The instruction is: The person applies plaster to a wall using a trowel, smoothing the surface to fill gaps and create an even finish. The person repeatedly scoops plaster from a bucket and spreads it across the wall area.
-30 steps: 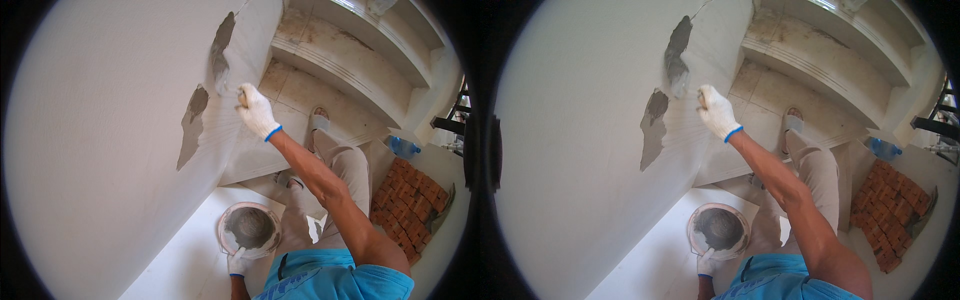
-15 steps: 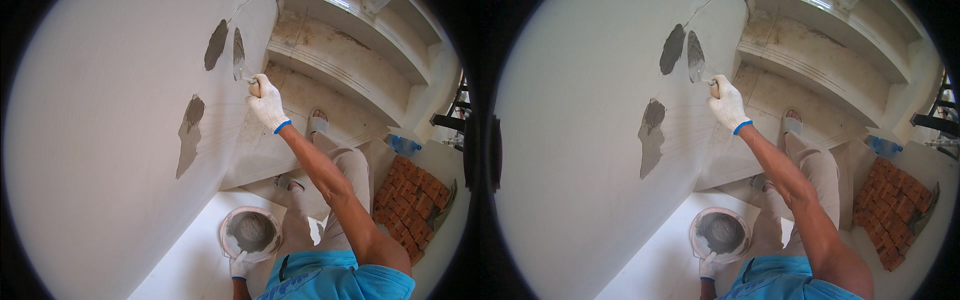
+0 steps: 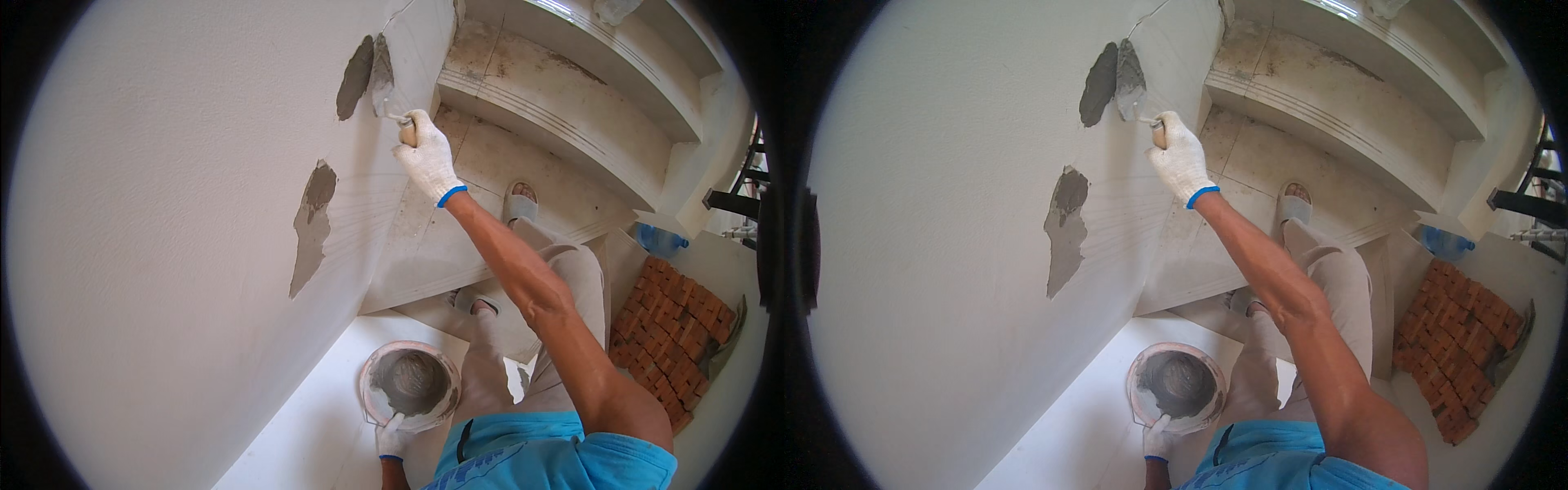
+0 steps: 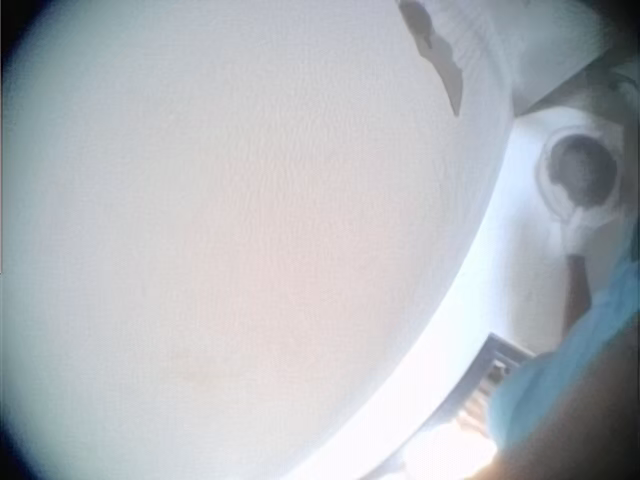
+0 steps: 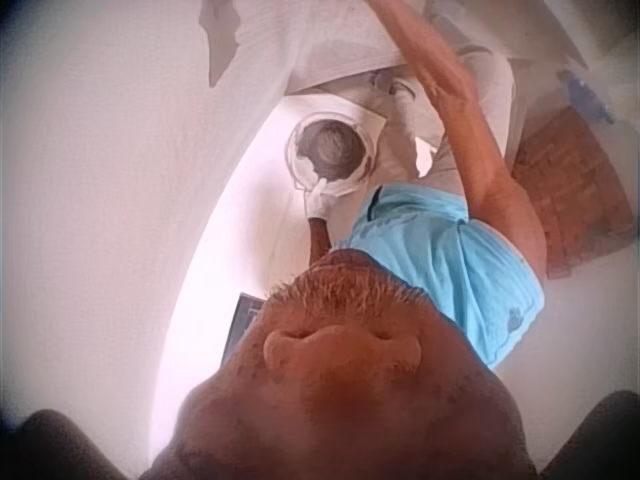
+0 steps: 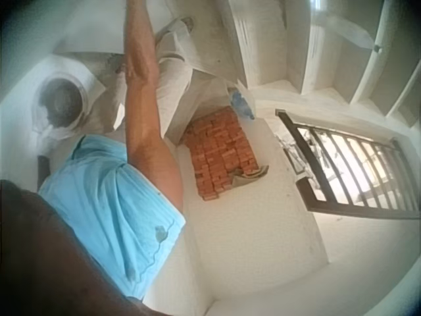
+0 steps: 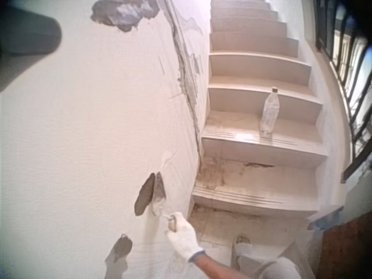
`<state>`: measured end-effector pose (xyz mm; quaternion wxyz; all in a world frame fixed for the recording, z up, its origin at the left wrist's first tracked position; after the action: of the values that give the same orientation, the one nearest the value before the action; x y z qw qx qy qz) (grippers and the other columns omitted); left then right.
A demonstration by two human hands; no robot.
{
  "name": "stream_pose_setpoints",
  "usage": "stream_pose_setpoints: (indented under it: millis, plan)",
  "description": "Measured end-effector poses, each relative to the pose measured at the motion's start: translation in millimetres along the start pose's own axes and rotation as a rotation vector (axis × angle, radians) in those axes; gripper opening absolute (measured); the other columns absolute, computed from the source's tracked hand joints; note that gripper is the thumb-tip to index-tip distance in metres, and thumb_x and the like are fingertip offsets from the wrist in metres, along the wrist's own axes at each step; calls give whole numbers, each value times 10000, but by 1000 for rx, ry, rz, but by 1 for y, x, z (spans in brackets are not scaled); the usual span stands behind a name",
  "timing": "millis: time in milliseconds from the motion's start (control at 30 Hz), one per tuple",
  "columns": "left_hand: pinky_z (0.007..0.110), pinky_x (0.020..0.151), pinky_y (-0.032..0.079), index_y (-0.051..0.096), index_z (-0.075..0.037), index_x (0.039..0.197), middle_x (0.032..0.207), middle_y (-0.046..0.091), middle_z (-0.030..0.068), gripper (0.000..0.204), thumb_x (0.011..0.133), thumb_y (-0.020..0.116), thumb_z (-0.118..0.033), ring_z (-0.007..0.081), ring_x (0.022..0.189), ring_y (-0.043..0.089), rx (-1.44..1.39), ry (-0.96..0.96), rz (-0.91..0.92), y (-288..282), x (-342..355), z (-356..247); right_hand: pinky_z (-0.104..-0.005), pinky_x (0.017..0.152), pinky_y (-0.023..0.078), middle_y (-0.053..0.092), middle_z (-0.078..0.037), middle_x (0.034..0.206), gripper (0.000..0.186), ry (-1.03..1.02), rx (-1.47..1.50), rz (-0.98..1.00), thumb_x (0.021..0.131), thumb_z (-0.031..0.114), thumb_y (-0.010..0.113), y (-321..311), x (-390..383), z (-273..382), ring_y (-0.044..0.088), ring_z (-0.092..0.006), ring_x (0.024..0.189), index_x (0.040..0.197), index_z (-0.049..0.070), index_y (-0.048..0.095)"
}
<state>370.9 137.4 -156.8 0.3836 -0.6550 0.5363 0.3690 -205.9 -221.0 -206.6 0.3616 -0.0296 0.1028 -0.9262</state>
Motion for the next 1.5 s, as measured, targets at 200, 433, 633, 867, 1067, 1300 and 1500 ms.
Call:
stream_pose_setpoints:
  millis: [200,433,633,867,1067,1300,1500]
  plan:
    - [451,972,587,581,54,1402,1281,662,145,499,916,686,4,304,1119,692,18,6,-18,-3,-1,0,-536,845,521,675,-253,1060,462,38,-48,103,810,84,705,9,-29,8,646,-500,1041,1242,79,543]
    - [498,980,587,563,95,1396,1296,646,173,497,918,666,9,339,1120,687,41,15,-38,20,-11,-15,-488,833,532,674,-248,986,483,104,-34,121,782,83,747,-10,-51,-13,664,-484,982,1223,71,550]
    - [521,996,581,544,111,1410,1314,641,180,516,920,670,8,363,1148,679,9,-50,-65,0,-4,-3,-550,849,506,668,-269,1033,412,139,-53,26,795,68,655,-32,-6,-3,632,-519,1033,1196,65,565]
    - [451,975,580,628,98,1323,1265,675,145,410,929,690,4,308,1108,689,-75,-70,-60,-17,3,7,-543,879,527,672,-222,1144,386,62,-205,-71,815,96,664,-56,22,3,652,-474,1063,1194,82,594]
    - [381,952,566,709,81,1204,1184,710,134,274,944,714,-5,250,1081,696,527,146,-141,4,-20,-32,-545,859,535,655,-200,1116,354,18,-259,-89,843,91,668,-67,30,6,660,-439,1043,1190,99,597]
    - [380,952,550,735,70,1117,1107,739,169,184,953,680,8,258,1065,713,1185,470,23,29,-33,-54,-550,839,545,624,-187,1069,320,-38,-304,-74,849,84,683,-75,25,21,659,-430,1005,1149,92,570]
    - [344,938,532,697,92,1159,1150,709,123,228,987,675,-56,232,1082,687,552,144,-136,28,-25,-50,-530,840,549,622,-177,1088,423,-16,-329,-8,847,54,681,-81,12,36,659,-421,1006,1253,98,568]
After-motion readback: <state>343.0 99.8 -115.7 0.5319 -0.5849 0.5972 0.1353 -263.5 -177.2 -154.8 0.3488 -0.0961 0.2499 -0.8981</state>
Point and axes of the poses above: each hand's wrist, its own x-axis towards the middle knuckle, its own y-axis out of the palm, z = x × y, the point moved 7 cm from there along x, towards the middle knuckle
